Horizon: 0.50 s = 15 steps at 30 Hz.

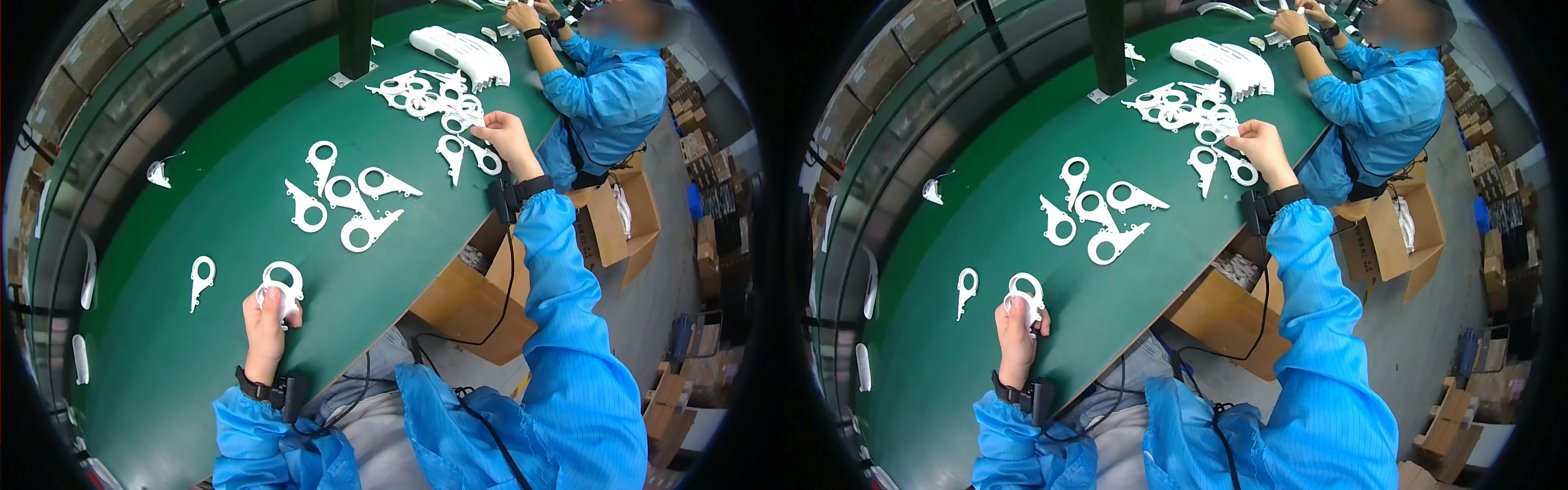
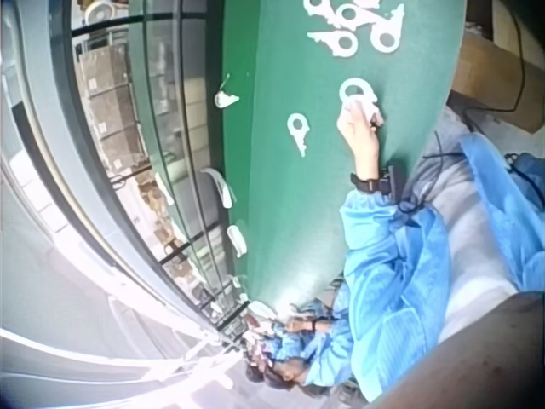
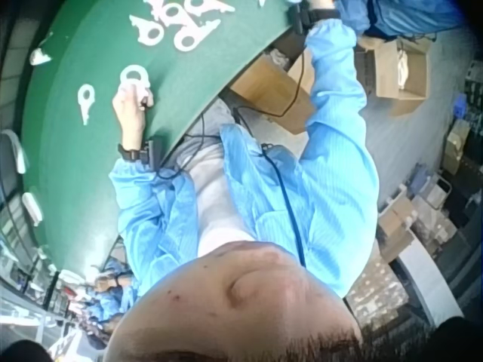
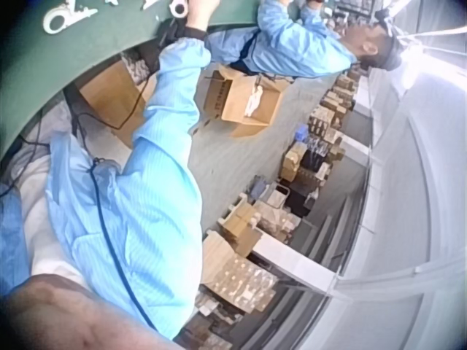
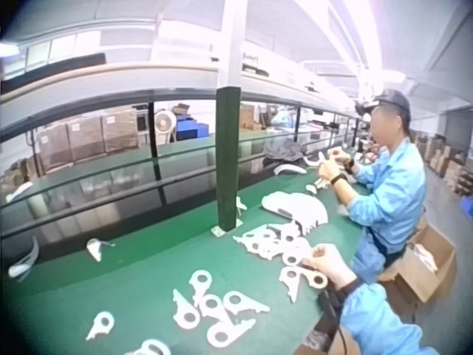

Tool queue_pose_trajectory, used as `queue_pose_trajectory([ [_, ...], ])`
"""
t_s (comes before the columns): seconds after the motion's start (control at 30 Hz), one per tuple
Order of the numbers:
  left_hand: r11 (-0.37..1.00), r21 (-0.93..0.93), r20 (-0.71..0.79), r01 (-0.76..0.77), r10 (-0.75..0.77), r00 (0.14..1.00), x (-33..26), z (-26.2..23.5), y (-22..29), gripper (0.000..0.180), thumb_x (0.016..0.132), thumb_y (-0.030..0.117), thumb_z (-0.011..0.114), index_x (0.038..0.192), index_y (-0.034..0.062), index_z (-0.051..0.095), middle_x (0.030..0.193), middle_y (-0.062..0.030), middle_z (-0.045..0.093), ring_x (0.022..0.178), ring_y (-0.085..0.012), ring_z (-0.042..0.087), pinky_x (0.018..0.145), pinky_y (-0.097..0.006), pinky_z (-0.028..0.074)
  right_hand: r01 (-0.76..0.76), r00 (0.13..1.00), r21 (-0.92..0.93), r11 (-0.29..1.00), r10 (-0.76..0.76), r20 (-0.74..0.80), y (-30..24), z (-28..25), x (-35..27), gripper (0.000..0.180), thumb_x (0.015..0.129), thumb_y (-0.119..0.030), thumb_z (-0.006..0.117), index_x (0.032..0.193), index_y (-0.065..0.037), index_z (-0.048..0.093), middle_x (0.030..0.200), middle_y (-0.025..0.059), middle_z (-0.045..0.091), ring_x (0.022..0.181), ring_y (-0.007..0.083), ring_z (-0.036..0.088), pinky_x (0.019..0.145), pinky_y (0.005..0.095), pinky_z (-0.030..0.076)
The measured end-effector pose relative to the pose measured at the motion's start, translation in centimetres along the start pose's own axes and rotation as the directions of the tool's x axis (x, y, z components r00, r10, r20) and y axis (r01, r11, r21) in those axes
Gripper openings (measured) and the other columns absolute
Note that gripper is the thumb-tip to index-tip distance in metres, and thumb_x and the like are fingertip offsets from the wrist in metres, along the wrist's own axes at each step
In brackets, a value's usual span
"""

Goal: Assembling small white plastic components on a production line.

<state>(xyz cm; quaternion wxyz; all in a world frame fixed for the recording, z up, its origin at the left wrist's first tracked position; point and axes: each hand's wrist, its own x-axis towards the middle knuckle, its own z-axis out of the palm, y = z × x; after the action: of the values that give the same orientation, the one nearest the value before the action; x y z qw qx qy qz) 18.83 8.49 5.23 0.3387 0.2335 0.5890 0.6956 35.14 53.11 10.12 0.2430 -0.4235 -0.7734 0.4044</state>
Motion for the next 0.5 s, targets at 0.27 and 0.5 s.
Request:
queue_pose_trajectory([
  [0.27,1.000,0.029,0.007,0.011,-0.011,1.000,-0.7,-0.6,0.5,0.047,0.099,0.044,0.046,0.080,0.0011,0.055,0.058,-0.0051,0.048,0.048,-0.0133,0.047,0.046,-0.026,0.034,-0.040,0.995,0.269,0.962,0.013,0.101,-0.7,-1.6,-1.7,0.018,0.083,-0.012,0.073,0.096,-0.003,0.063,0.078,-0.0019,0.064,0.064,0.0034,0.049,0.057,0.0186,0.035],
  [0.5,0.997,0.071,0.016,0.021,-0.023,1.000,-0.9,-0.4,0.8,0.048,0.099,0.044,0.045,0.080,0.0012,0.055,0.057,-0.0061,0.052,0.049,-0.0118,0.047,0.047,-0.025,0.035,-0.176,0.980,0.341,0.923,0.198,-0.030,1.9,-4.7,0.3,0.027,0.084,-0.015,0.072,0.105,-0.001,0.063,0.085,0.0005,0.066,0.061,0.0036,0.046,0.050,0.0186,0.035],
])
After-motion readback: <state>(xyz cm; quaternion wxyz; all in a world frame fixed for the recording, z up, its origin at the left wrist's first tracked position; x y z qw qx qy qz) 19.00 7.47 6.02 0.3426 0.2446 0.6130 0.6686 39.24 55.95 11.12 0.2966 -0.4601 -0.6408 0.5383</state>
